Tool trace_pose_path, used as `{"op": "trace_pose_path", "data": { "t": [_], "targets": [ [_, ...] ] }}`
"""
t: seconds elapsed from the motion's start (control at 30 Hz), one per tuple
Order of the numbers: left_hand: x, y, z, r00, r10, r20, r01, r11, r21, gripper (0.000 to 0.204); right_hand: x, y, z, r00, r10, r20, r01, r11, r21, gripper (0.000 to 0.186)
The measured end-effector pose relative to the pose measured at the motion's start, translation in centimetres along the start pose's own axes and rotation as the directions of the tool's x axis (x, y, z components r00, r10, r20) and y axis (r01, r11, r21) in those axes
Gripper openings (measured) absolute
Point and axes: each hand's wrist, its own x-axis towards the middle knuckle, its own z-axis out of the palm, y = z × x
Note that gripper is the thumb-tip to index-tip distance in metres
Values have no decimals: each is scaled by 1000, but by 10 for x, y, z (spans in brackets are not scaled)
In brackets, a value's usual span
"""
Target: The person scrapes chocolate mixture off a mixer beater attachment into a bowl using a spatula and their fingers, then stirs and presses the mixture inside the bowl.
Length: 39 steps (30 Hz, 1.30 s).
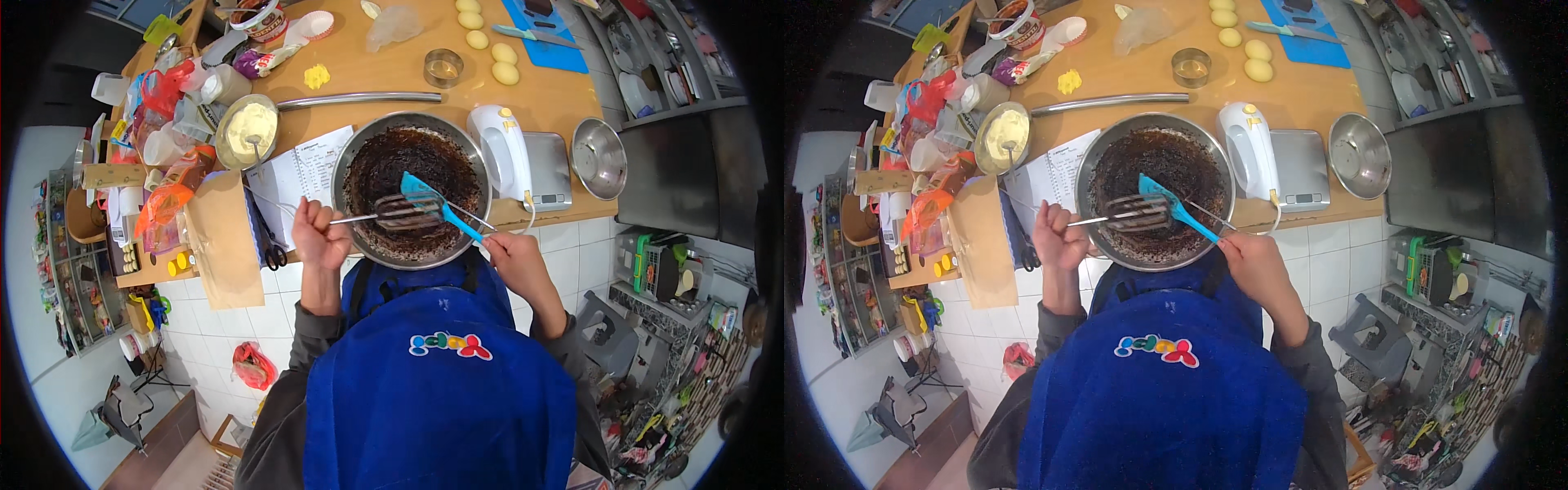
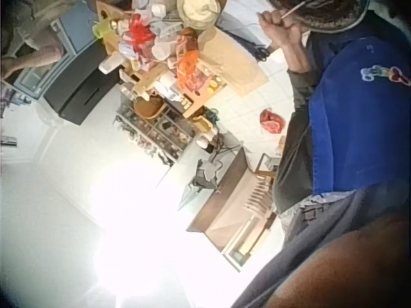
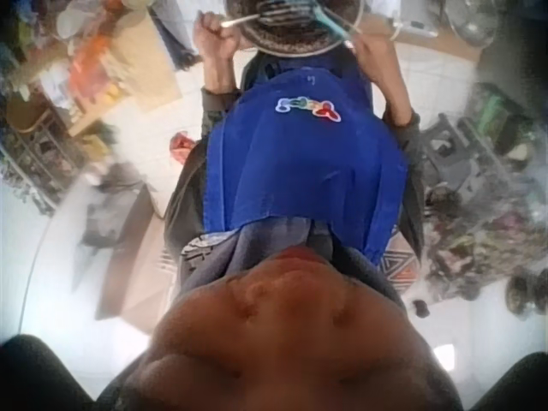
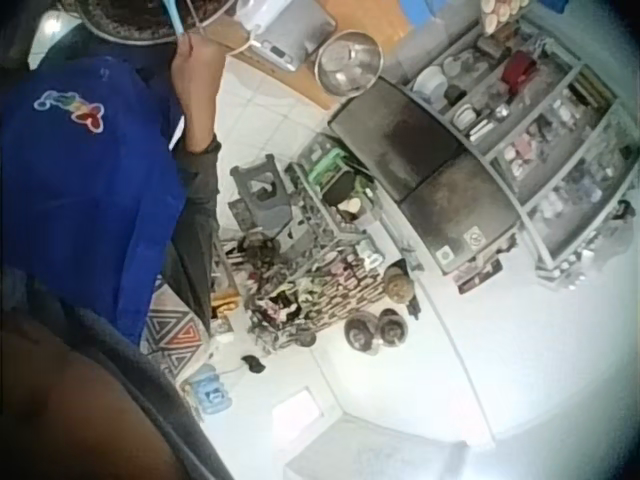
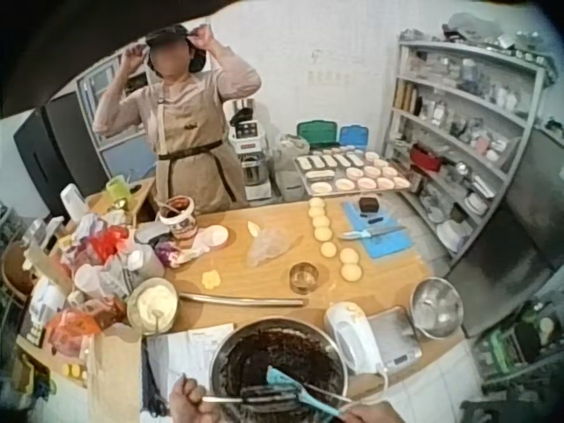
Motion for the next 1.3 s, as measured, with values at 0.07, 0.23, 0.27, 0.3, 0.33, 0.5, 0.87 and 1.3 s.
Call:
{"op": "trace_pose_path", "data": {
  "t": [0.07,0.23,0.27,0.3,0.33,0.5,0.87,1.3],
  "targets": [
    [-1,10,-1,1000,25,-2,-25,999,-24,43,-8,3,-1,998,28,-57,-26,999,37,20],
    [-3,15,2,970,240,-41,-239,970,32,43,-20,-8,-16,985,170,-27,-170,985,-23,19],
    [-2,14,4,961,267,-73,-263,963,63,43,-23,-9,-17,989,140,-57,-141,990,-24,18],
    [-2,11,7,962,265,-71,-261,963,63,43,-25,-9,-19,988,140,-60,-142,990,-24,18],
    [-2,9,9,949,304,-88,-294,949,111,43,-27,-11,-21,989,139,-55,-141,989,-42,18],
    [-1,2,19,911,385,-150,-355,915,192,43,-33,-17,-25,988,139,-67,-143,988,-65,18],
    [6,7,2,885,270,-380,-316,947,-63,40,-26,-23,-12,991,81,-105,-82,997,-7,18],
    [3,11,4,865,202,-459,-266,961,-79,40,-22,-22,-4,986,52,-157,-44,998,51,16]
  ]
}}
